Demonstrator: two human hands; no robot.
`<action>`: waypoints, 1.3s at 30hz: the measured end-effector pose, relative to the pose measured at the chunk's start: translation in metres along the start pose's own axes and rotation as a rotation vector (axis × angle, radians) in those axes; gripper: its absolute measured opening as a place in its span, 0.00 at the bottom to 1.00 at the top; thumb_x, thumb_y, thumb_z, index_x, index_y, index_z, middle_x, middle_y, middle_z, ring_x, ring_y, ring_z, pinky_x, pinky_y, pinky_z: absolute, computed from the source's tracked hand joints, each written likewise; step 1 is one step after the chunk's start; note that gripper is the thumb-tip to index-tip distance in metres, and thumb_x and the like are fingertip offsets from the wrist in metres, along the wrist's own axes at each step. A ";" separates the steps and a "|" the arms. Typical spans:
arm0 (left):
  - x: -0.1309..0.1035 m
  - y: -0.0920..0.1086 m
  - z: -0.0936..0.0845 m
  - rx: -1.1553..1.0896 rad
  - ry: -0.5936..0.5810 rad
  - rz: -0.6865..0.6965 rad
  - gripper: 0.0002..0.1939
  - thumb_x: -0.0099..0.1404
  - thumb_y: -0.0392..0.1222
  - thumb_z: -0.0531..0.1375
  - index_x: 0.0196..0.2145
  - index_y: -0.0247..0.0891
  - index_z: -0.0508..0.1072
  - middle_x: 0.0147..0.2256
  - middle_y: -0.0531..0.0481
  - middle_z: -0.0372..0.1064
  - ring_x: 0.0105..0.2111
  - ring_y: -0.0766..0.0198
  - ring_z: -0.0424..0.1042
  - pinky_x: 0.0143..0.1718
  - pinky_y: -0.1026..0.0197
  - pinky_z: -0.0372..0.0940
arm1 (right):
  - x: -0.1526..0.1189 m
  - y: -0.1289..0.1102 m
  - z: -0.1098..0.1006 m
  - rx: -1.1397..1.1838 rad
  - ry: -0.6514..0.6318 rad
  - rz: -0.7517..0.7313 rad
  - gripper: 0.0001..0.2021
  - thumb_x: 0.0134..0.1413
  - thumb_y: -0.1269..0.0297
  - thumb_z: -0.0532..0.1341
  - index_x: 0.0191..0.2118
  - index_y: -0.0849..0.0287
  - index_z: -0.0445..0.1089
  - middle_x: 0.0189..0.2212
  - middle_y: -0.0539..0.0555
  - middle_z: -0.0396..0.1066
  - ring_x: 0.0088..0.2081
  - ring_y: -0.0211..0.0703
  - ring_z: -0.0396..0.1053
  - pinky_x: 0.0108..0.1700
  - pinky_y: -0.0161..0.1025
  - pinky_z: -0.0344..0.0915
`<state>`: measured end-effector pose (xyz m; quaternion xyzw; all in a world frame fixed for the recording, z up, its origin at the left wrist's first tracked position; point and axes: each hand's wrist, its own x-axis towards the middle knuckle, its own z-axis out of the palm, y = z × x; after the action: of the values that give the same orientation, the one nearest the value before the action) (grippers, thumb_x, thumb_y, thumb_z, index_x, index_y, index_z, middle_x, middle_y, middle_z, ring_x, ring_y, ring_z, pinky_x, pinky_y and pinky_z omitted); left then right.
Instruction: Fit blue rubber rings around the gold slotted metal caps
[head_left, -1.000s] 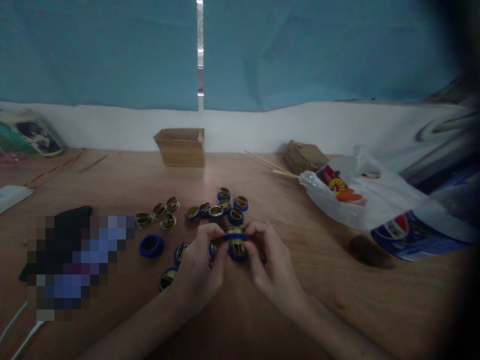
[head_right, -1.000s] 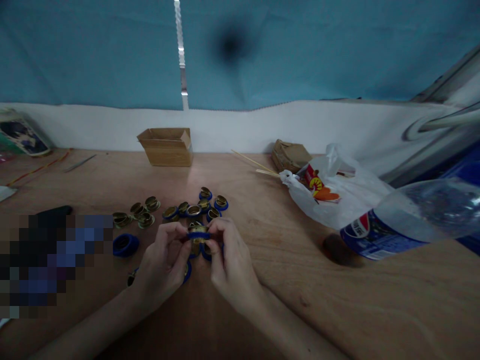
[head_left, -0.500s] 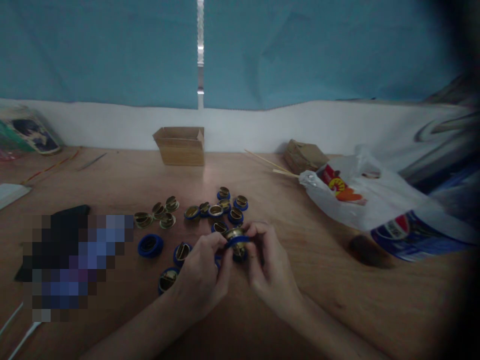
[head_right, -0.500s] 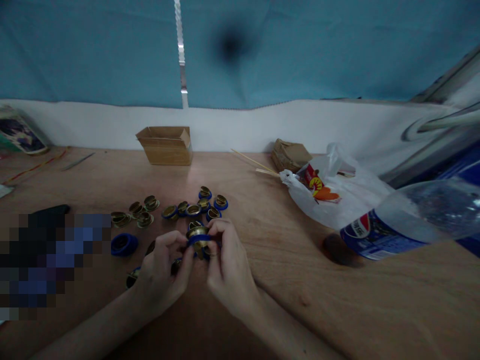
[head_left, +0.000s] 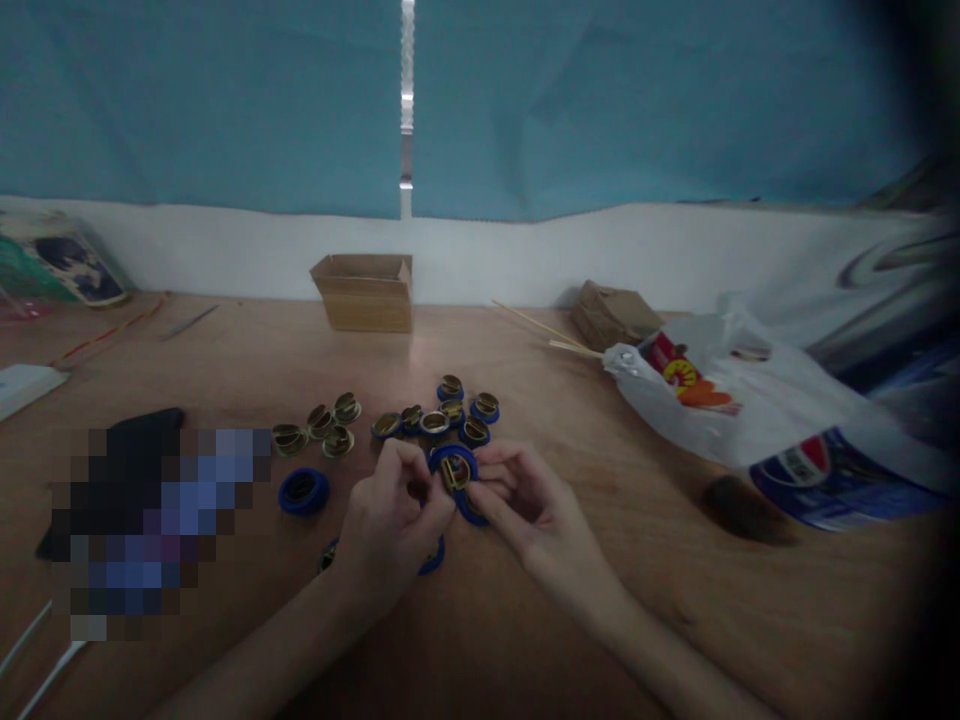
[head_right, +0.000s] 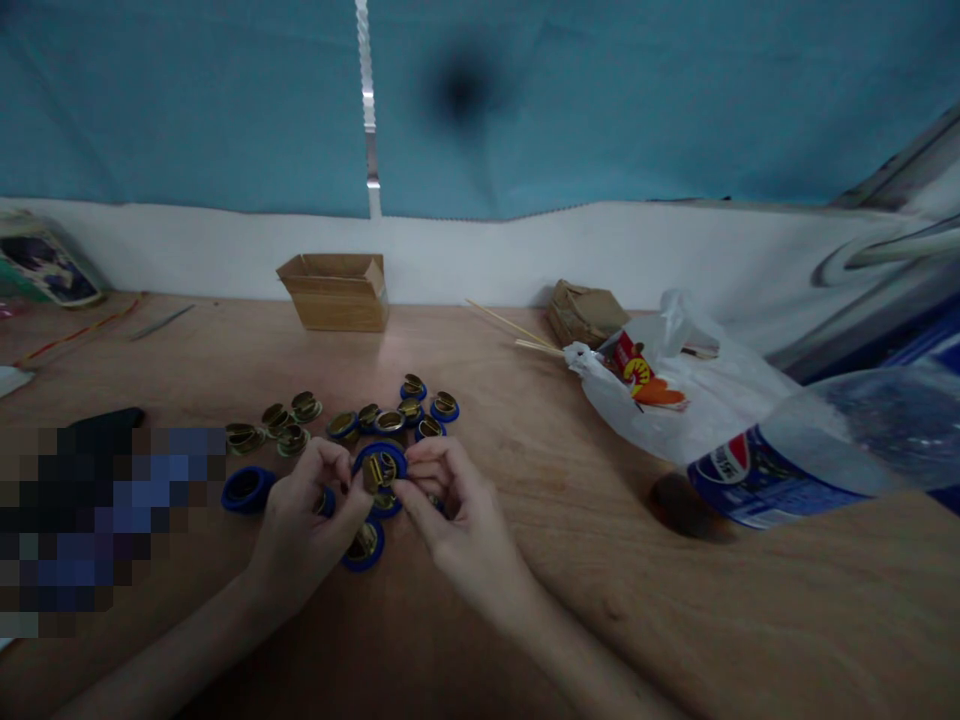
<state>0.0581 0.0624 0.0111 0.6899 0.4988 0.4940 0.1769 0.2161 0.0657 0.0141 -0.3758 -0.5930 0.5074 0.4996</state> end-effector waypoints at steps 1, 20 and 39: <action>0.000 0.000 0.000 -0.016 -0.012 -0.005 0.10 0.60 0.32 0.57 0.32 0.41 0.57 0.20 0.62 0.60 0.15 0.74 0.60 0.15 0.72 0.53 | 0.001 0.000 -0.001 0.032 -0.005 0.023 0.08 0.57 0.65 0.62 0.40 0.54 0.63 0.34 0.51 0.72 0.34 0.40 0.73 0.36 0.37 0.72; 0.009 0.010 -0.011 -0.716 -0.267 -0.382 0.06 0.66 0.38 0.58 0.41 0.40 0.67 0.33 0.52 0.75 0.31 0.67 0.75 0.33 0.66 0.71 | 0.010 -0.011 -0.019 0.217 0.160 0.207 0.07 0.52 0.63 0.67 0.34 0.55 0.68 0.26 0.45 0.67 0.25 0.32 0.65 0.29 0.30 0.66; 0.013 0.013 -0.009 -0.734 -0.611 -0.575 0.22 0.67 0.56 0.53 0.33 0.33 0.72 0.30 0.50 0.68 0.27 0.67 0.70 0.30 0.63 0.70 | -0.013 -0.011 -0.011 -0.822 0.172 -0.778 0.14 0.51 0.83 0.60 0.39 0.56 0.66 0.34 0.53 0.77 0.35 0.42 0.73 0.37 0.41 0.70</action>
<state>0.0575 0.0661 0.0311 0.5308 0.3882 0.3447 0.6699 0.2301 0.0540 0.0216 -0.3332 -0.7937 -0.0186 0.5087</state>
